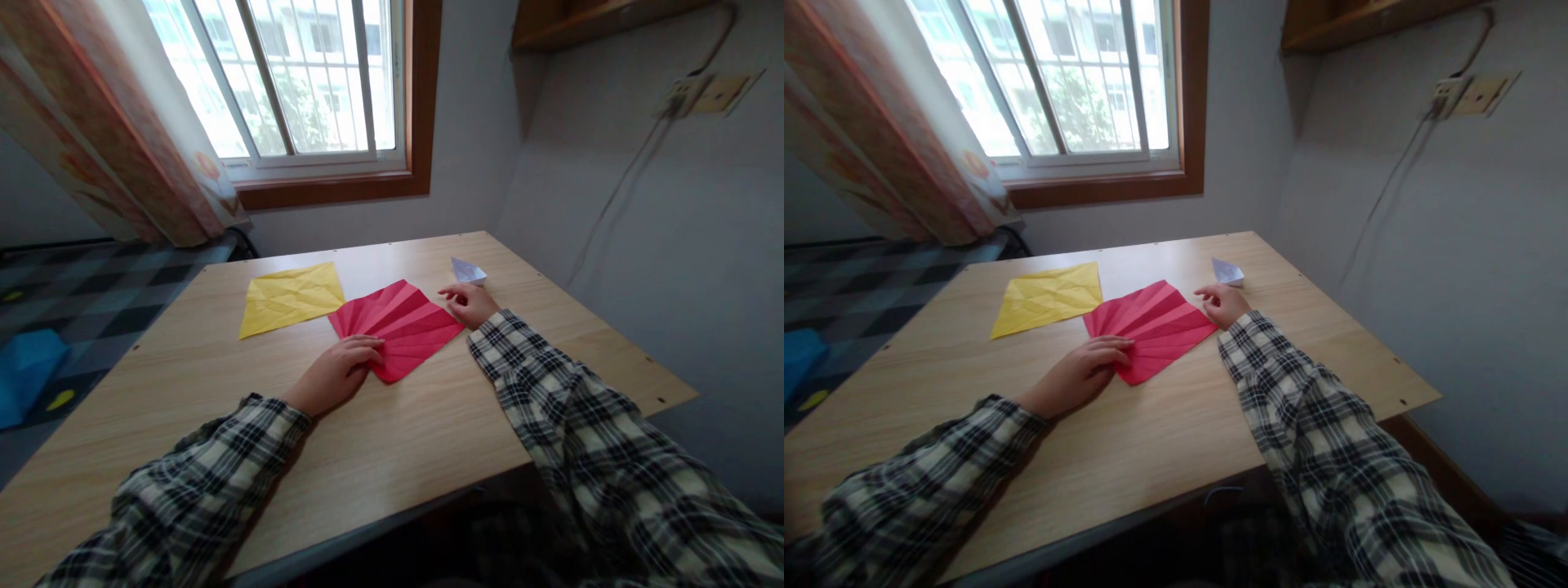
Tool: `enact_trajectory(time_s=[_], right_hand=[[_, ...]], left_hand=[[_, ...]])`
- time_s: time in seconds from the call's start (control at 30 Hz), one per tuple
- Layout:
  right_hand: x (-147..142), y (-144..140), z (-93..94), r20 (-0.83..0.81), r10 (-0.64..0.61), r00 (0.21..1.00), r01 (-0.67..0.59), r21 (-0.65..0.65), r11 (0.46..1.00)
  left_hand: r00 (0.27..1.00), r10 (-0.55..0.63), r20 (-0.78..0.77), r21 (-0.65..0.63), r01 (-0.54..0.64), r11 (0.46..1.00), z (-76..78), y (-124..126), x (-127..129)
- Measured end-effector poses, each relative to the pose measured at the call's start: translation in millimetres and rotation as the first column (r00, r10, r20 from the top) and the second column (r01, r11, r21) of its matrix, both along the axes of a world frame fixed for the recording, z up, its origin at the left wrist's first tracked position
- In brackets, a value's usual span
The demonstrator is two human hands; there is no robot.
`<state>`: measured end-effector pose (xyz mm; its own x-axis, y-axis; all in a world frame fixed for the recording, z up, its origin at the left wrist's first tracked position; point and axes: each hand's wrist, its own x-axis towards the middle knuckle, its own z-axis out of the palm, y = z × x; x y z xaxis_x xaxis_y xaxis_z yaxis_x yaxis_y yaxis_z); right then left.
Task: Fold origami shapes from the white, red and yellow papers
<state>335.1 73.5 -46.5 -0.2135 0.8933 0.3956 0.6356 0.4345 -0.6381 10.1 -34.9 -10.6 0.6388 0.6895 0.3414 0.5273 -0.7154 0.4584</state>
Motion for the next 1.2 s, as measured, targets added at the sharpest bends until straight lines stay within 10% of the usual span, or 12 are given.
enact_trajectory(time_s=[0.87, 1.03, 1.2], right_hand=[[2.0, 2.4, 8.9, 0.139, -0.018, 0.990, 0.009, 0.071, 0.997], [-24.9, -21.2, 29.7, 0.154, 0.083, 0.985, -0.112, 0.192, 0.975], [-76.1, -57.1, 26.7, 0.348, 0.287, 0.893, -0.314, 0.024, 0.949]], left_hand=[[0.966, 0.098, -0.241, 0.044, -0.090, 0.995, -2.4, 7.3, -15.5], [0.919, 0.108, -0.379, 0.054, -0.094, 0.994, -3.0, 3.0, -7.2], [0.874, 0.121, -0.470, 0.056, -0.108, 0.993, -7.5, -3.4, 0.4]])
